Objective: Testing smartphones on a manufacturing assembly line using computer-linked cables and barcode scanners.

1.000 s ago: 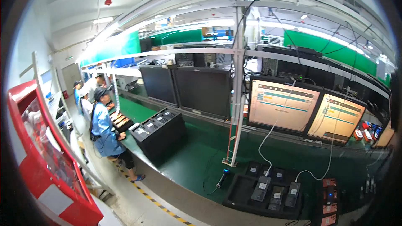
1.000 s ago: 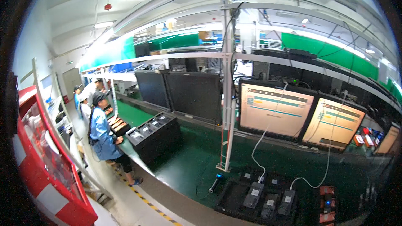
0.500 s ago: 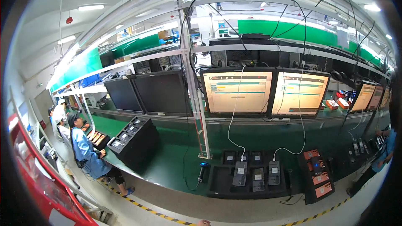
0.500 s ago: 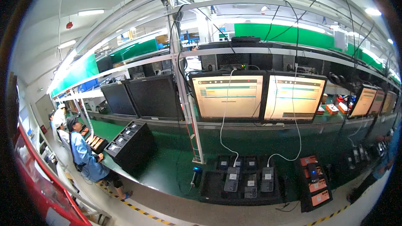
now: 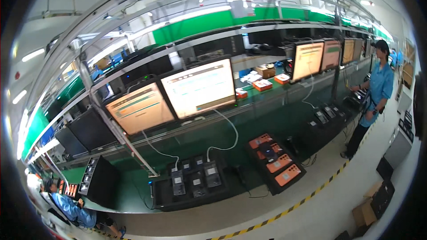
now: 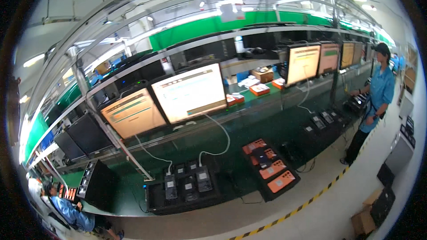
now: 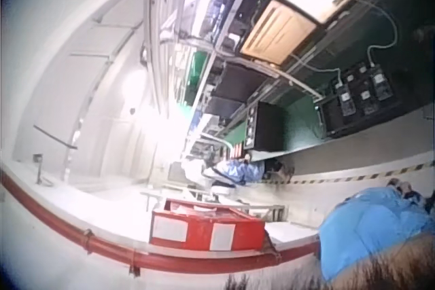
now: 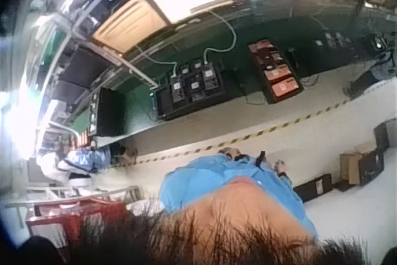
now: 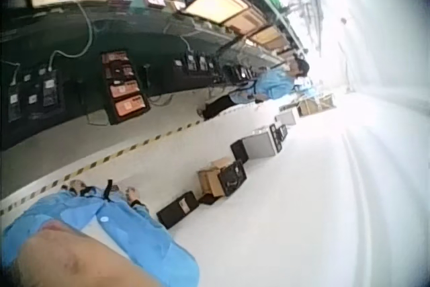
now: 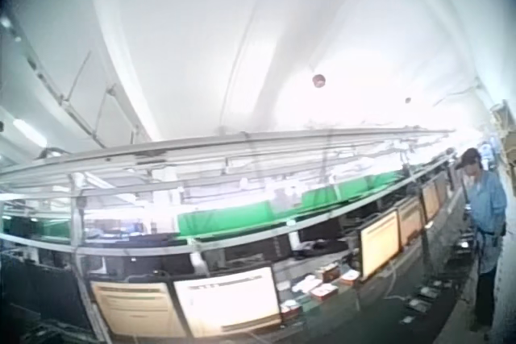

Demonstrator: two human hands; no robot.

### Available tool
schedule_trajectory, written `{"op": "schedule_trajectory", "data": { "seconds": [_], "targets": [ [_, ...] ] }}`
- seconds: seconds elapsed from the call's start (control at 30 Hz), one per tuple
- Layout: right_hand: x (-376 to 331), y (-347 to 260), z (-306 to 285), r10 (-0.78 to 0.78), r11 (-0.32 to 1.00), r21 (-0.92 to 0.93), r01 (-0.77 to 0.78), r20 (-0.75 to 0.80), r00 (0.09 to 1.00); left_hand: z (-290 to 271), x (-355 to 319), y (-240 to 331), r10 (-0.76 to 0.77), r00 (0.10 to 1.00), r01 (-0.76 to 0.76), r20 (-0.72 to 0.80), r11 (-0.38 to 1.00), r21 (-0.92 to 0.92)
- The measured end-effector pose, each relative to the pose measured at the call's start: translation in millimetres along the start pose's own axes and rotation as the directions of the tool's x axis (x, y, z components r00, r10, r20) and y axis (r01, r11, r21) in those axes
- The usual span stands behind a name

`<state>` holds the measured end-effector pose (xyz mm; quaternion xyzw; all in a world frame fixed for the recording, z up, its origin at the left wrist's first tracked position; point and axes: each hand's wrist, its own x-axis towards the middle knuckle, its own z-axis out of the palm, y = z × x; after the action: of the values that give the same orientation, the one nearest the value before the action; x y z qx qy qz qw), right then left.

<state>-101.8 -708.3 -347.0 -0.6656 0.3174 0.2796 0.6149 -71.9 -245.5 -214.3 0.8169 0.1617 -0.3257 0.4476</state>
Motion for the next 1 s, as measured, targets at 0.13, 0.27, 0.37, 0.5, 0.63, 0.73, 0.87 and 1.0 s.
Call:
{"op": "schedule_trajectory", "data": {
  "seconds": [0.13, 0.27, 0.37, 0.5, 0.63, 0.73, 0.87, 1.0],
  "targets": [
    [-41.8, -73.2, -9.3, 0.003, 0.973, 0.23, -0.006, 0.016, 1.0, 44.4, 44.8, 76.7, 0.113, 0.988, -0.123, 0.108, 0.988, 0.089],
    [-49.3, -106.9, -41.2, 0.027, 0.914, 0.402, -0.046, 0.053, 0.998, 82.1, 102.7, 152.8, 0.191, 0.957, -0.224, 0.219, 0.965, 0.138],
    [-21.7, -109.3, -83.4, 0.044, 0.862, 0.499, -0.088, 0.099, 0.994, 106.8, 148.2, 201.9, 0.193, 0.945, -0.247, 0.264, 0.951, 0.186],
    [25.3, -139.6, -142.5, 0.101, 0.863, 0.496, -0.099, 0.022, 0.995, 150.1, 225.3, 277.2, 0.213, 0.902, -0.33, 0.375, 0.901, 0.283],
    [54.8, -188.4, -193.2, 0.157, 0.855, 0.51, -0.097, -0.076, 0.985, 197.7, 294.2, 397.9, 0.265, 0.804, -0.516, 0.532, 0.755, 0.404],
    [85.7, -259.5, -233.4, 0.148, 0.905, 0.412, -0.107, -0.067, 0.987, 282.1, 417.1, 410.9, 0.793, 0.561, -0.815, 0.237, 0.58, -0.01],
    [125.1, -291.6, -269.3, 0.175, 0.882, 0.458, -0.11, -0.102, 0.979, 220.2, 343.5, 595.1, 0.669, 0.603, -0.672, 0.435, 0.719, -0.175],
    [181.9, -337.0, -320.5, 0.171, 0.905, 0.404, -0.136, -0.052, 0.984, 217.2, 383.1, 630.3, 0.714, 0.639, -0.627, 0.286, 0.698, -0.346]
  ]
}}
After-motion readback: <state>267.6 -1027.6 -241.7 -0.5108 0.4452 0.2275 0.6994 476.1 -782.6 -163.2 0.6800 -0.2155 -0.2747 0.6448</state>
